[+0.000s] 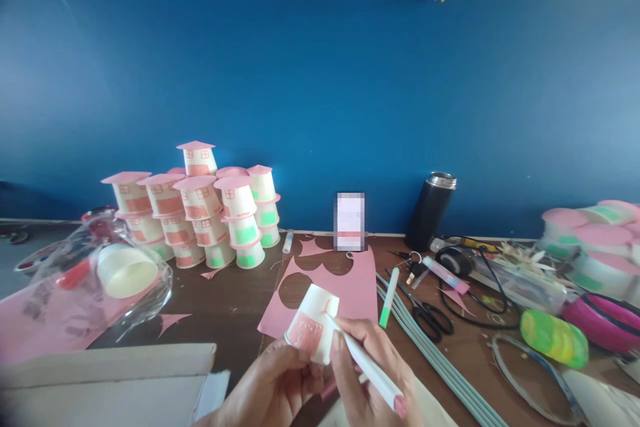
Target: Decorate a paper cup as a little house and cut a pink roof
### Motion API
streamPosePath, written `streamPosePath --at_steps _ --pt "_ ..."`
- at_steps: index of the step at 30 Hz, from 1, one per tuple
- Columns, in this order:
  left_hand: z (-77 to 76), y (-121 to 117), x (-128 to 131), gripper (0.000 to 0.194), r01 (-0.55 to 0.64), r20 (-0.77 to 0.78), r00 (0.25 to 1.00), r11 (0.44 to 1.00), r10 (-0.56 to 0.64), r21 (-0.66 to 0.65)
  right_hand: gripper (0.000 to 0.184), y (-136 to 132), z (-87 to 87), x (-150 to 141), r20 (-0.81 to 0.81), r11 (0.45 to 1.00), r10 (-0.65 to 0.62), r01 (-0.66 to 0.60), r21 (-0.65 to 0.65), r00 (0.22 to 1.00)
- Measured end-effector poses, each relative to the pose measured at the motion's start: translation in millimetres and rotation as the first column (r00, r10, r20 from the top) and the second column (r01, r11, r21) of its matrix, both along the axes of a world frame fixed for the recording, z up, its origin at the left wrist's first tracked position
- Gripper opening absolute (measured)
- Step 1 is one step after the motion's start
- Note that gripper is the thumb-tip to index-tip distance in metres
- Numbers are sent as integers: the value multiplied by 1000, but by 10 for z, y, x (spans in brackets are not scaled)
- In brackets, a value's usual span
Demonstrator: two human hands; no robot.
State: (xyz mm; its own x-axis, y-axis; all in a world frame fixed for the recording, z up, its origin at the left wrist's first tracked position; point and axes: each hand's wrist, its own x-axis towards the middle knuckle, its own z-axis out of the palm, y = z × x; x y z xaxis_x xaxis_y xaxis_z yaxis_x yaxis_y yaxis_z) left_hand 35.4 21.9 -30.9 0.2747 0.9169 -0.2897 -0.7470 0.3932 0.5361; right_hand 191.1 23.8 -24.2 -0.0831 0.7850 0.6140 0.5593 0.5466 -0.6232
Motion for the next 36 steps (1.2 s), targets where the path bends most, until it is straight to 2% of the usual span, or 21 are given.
streamPosePath --at_steps 29,33,36 --pt "-56 19 -9 4 -2 17 1000 1000 2 -3 11 -1 21 -12 35 1000 1 -2 28 999" --pt "-32 16 -8 4 3 28 1000 1000 -2 -28 11 -18 24 -39 -2 1000 14 -13 28 1000" --pt "-19 20 -18 6 -2 62 998 997 7 -79 15 -30 21 -64 -116 999 -25 27 20 993"
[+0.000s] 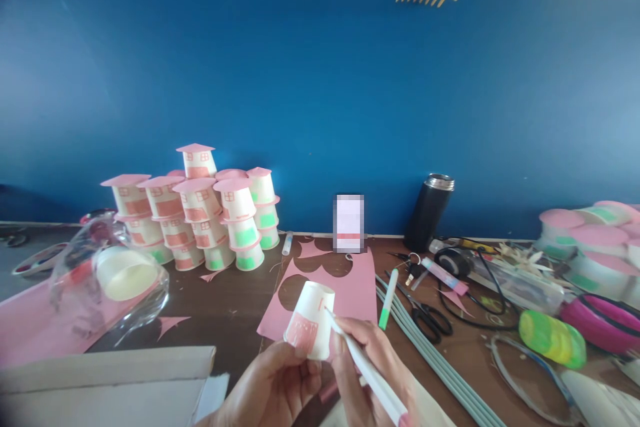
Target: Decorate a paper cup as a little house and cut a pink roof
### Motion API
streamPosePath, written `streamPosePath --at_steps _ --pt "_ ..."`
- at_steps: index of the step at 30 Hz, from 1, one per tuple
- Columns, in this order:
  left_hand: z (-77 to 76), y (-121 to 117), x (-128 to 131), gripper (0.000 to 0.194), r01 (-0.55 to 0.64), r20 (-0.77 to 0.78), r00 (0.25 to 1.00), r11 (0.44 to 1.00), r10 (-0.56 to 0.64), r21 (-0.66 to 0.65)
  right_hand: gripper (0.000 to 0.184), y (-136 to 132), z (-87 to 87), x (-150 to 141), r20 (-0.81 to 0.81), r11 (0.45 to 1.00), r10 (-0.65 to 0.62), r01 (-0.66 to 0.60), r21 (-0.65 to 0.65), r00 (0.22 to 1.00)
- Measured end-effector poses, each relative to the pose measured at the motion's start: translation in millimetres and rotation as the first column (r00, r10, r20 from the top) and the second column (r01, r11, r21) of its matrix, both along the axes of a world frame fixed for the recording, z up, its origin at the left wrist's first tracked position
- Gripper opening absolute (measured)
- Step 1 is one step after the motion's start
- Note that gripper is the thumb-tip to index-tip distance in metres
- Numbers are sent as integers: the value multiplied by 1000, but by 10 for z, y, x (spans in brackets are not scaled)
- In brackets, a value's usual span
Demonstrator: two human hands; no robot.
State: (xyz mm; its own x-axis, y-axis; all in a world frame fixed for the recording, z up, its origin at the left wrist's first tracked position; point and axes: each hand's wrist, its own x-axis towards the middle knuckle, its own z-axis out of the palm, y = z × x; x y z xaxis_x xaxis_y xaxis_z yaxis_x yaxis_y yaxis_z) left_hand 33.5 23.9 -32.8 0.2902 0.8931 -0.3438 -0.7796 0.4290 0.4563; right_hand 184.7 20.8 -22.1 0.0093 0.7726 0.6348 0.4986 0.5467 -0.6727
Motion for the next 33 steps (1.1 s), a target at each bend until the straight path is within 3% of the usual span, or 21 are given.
streamPosePath --at_steps 3,6,9,12,15,19,23,27,33 --pt "-2 10 -17 11 0 28 1000 998 2 -64 24 16 30 8 -173 994 -101 93 -50 980" --pt "-28 14 -27 13 61 46 997 992 -56 -108 37 87 83 47 -329 973 -167 102 -207 929" --pt "-71 10 -25 11 122 68 991 986 -115 -112 48 173 90 72 -485 911 -137 -82 -404 863" --pt "-101 6 -24 13 154 89 985 985 -147 -81 53 209 35 41 -642 785 -123 -321 -529 757" --pt "-102 7 -33 15 215 116 971 975 -207 -60 59 193 -28 -22 -766 692 -98 -510 -511 635" --pt "-90 6 -49 18 276 135 954 959 -267 -57 56 172 -63 -72 -836 646 -3 -637 -421 549" --pt "-82 -8 -60 20 264 112 959 964 -259 -29 52 164 -7 -123 -832 662 -16 -618 -425 555" --pt "-58 -31 -53 20 275 68 956 954 -284 121 52 160 51 -184 -795 716 -15 -548 -432 607" --pt "-67 -45 23 25 229 -52 973 959 -223 169 52 141 25 -213 -552 815 7 -325 -480 834"
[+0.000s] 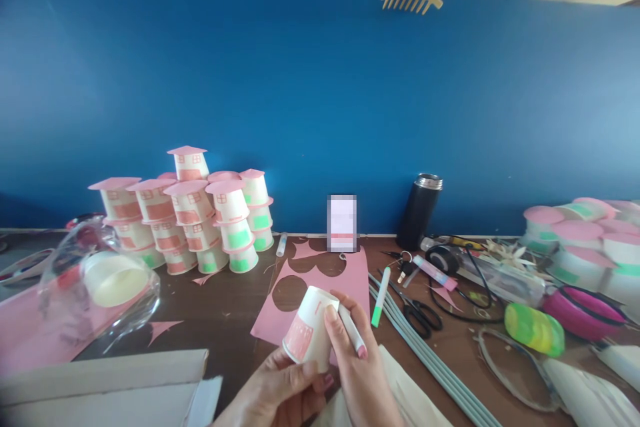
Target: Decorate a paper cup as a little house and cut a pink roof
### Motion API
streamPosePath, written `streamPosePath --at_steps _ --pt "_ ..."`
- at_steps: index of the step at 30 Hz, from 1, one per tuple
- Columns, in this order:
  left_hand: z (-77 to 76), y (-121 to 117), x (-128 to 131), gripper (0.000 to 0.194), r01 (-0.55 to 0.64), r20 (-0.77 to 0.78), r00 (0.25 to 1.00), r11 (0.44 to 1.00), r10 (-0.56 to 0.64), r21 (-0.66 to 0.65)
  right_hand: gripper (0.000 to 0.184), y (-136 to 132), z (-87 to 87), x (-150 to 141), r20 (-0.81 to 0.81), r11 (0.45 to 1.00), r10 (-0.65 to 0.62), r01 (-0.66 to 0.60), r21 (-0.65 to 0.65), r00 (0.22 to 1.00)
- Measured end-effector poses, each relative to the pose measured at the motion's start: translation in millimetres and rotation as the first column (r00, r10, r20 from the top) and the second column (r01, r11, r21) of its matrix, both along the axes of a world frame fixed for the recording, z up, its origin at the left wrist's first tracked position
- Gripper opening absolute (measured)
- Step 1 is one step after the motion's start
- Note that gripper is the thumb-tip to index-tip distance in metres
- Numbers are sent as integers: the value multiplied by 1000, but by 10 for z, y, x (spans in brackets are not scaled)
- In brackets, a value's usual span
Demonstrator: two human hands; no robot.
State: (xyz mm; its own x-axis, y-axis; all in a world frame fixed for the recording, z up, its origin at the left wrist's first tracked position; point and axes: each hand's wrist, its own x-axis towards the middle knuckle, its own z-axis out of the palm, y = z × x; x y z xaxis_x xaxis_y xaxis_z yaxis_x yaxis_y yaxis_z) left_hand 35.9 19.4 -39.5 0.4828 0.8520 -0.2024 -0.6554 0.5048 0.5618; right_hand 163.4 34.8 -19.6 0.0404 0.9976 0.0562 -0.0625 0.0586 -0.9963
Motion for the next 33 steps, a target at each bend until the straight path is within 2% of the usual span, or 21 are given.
streamPosePath --at_steps 4,8,12,15,21,25,33 --pt "-50 12 13 23 -57 -13 998 998 57 5 50 -11 -42 63 204 996 -59 45 71 977" --pt "-79 28 1 25 -130 -26 991 991 129 -40 48 29 -74 209 308 966 -219 162 200 926" --pt "-77 36 7 26 -180 -27 984 981 179 -74 37 14 -13 323 372 855 -387 177 488 844" --pt "-74 36 16 29 -199 -47 979 978 196 -61 24 -63 53 335 395 792 -431 132 596 811" --pt "-92 37 37 35 -191 -137 972 981 191 8 8 -148 106 285 467 775 -418 38 630 779" --pt "-119 43 48 39 -168 -170 971 985 170 27 7 -131 121 279 457 762 -435 47 646 776" --pt "-167 57 48 41 -117 -214 968 990 133 83 9 -119 91 297 470 793 -391 32 608 792"
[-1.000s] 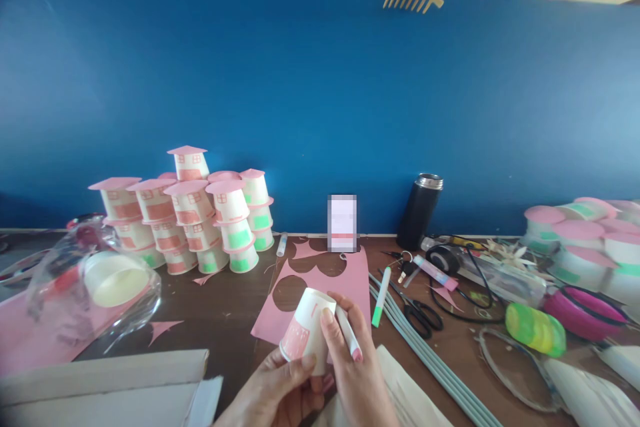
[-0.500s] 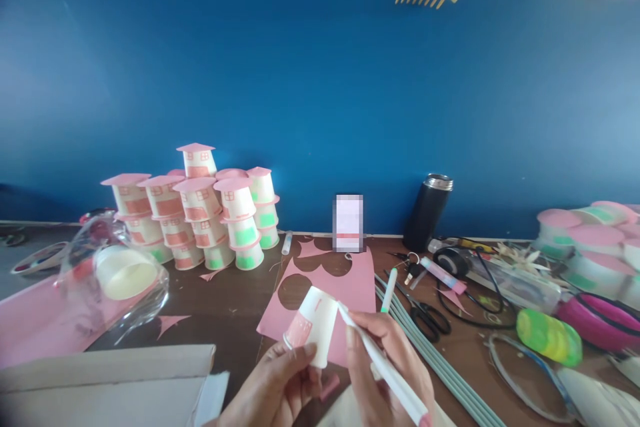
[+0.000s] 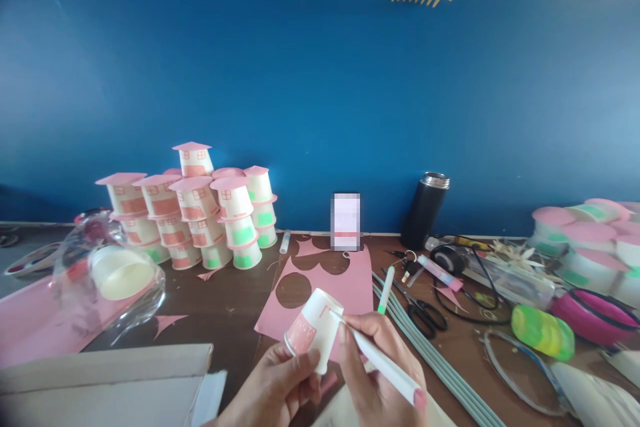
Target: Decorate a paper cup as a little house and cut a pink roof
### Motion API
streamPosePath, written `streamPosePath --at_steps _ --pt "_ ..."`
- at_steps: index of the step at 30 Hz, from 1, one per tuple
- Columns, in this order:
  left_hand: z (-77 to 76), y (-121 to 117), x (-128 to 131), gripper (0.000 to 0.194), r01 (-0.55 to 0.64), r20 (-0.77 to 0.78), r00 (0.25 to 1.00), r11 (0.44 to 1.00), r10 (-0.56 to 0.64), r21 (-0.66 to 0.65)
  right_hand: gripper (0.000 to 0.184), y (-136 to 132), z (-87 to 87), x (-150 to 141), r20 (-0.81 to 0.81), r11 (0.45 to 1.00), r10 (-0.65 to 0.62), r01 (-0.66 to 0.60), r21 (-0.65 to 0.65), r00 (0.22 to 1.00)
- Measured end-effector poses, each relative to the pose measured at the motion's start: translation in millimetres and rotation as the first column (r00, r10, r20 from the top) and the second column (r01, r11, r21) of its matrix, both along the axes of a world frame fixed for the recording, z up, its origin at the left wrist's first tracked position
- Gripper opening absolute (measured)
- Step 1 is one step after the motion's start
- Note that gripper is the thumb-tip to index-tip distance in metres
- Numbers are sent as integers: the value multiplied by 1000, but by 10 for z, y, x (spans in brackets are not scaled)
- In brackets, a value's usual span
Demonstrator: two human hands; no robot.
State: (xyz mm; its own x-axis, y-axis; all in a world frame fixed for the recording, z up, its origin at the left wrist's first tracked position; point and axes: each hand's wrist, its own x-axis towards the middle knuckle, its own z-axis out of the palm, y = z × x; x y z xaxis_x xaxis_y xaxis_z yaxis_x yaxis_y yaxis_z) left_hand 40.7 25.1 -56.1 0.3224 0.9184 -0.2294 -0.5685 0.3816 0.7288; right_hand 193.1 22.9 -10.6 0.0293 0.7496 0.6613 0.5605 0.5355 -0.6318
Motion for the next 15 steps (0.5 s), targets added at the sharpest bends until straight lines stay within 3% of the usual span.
streamPosePath --at_steps 15 --pt "-15 1 7 41 4 -1 1000 1000 -4 6 8 25 -18 -12 -6 1000 8 -7 8 1000"
